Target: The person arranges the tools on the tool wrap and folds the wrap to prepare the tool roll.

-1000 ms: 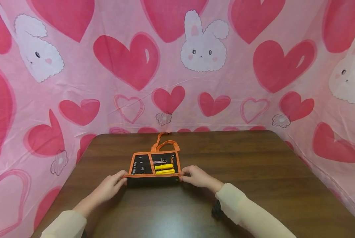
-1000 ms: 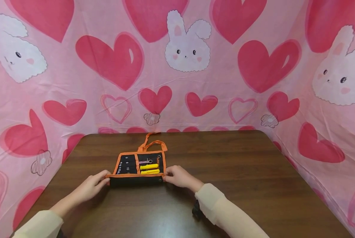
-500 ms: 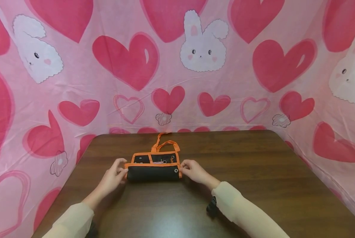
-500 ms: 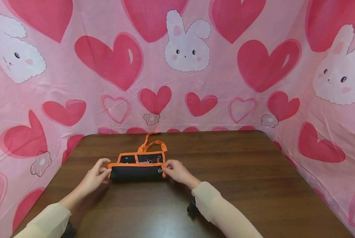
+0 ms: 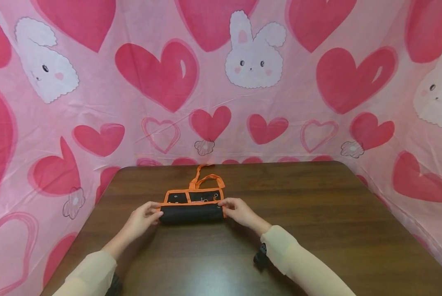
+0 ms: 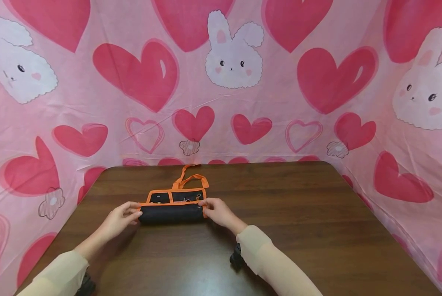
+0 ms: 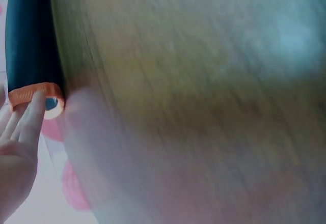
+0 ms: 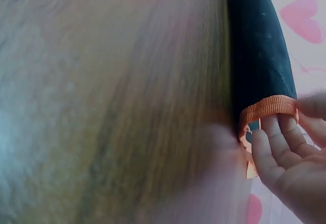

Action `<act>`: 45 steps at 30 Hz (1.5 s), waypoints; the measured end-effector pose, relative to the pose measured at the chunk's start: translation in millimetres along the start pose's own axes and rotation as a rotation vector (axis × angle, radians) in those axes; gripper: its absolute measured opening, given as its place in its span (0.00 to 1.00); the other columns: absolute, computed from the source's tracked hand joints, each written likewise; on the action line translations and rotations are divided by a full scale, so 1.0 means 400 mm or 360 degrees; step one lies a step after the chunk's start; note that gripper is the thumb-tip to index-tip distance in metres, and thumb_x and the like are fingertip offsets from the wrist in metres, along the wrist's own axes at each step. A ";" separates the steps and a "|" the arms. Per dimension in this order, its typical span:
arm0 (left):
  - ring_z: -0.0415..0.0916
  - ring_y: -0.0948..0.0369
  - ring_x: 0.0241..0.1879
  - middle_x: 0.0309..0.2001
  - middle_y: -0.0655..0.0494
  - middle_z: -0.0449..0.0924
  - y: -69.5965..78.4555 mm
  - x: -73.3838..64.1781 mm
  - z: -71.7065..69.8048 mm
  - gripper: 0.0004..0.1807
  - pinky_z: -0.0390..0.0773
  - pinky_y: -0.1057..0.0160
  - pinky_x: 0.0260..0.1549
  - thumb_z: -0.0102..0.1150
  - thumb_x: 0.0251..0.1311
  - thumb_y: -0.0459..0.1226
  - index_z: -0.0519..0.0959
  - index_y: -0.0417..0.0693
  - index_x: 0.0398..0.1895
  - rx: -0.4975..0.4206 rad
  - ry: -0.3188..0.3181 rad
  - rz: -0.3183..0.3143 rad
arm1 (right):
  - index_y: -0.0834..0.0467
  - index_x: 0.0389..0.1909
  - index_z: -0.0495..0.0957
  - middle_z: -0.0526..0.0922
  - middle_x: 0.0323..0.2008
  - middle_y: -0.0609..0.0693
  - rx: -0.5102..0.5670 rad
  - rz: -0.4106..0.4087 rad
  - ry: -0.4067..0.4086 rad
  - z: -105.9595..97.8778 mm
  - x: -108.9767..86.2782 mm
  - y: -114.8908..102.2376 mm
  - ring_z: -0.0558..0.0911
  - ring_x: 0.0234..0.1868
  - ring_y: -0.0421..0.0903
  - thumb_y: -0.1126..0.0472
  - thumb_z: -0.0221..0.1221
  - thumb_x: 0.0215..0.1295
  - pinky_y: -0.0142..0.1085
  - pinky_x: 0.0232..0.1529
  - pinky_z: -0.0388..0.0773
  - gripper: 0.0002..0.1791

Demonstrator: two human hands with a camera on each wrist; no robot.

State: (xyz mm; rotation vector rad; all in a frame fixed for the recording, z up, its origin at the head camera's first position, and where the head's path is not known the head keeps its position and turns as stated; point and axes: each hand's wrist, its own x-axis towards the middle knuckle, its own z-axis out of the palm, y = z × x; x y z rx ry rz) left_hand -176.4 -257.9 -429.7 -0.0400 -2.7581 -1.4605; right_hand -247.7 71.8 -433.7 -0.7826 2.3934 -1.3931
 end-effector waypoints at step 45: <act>0.73 0.44 0.42 0.41 0.37 0.77 0.012 0.152 0.039 0.13 0.70 0.46 0.45 0.47 0.66 0.34 0.76 0.32 0.44 0.0503 0.0129 -0.0047 | 0.66 0.38 0.78 0.77 0.29 0.54 -0.0068 0.0433 0.0439 -0.008 0.138 0.020 0.73 0.23 0.44 0.67 0.56 0.63 0.34 0.23 0.75 0.06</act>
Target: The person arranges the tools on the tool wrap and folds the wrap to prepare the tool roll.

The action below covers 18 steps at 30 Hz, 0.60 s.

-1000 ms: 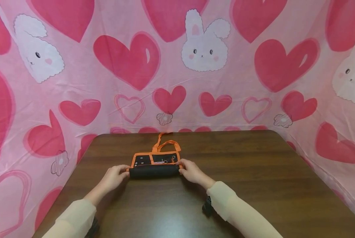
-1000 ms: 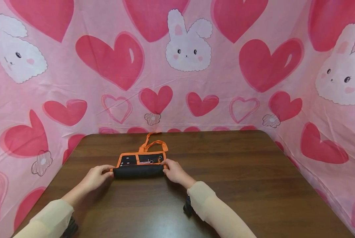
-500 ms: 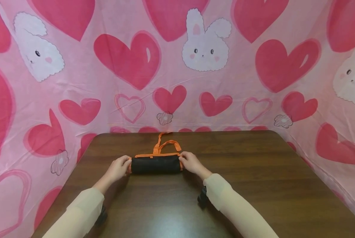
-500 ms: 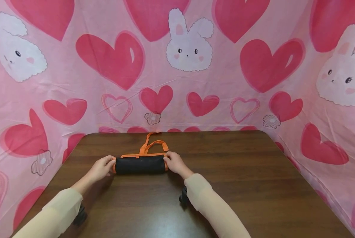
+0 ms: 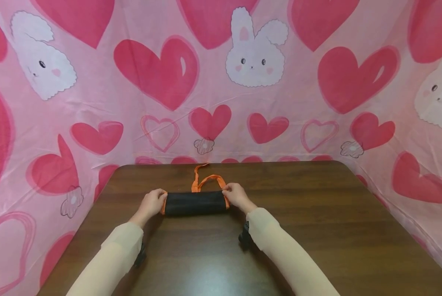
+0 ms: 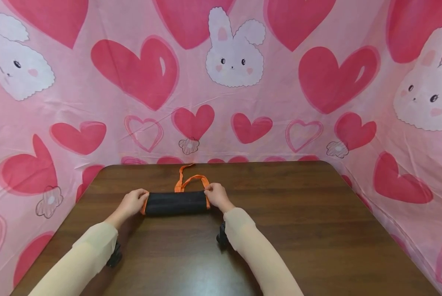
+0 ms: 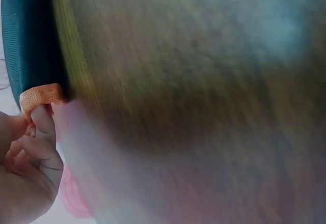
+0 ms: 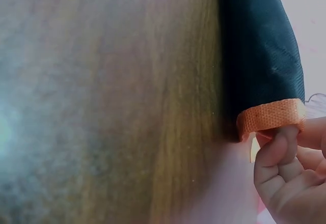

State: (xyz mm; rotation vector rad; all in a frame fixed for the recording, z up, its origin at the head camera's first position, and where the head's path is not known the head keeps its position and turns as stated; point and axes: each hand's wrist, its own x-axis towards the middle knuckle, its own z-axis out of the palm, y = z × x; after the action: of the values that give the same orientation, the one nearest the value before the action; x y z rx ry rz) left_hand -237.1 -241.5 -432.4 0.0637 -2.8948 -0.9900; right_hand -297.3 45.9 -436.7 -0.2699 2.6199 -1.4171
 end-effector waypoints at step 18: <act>0.70 0.40 0.51 0.51 0.34 0.73 0.012 0.013 -0.007 0.21 0.68 0.43 0.49 0.46 0.66 0.39 0.73 0.31 0.53 0.0153 -0.0082 -0.0056 | 0.65 0.43 0.74 0.77 0.31 0.55 0.0019 0.0104 -0.0087 -0.040 0.009 0.019 0.77 0.23 0.46 0.60 0.55 0.65 0.37 0.24 0.78 0.12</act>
State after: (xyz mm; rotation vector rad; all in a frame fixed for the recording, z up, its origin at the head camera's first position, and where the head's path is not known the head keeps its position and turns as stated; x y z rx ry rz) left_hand -242.2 -239.5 -427.0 0.0972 -2.9969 -0.8698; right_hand -304.7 62.0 -434.5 -0.2162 2.5512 -1.3842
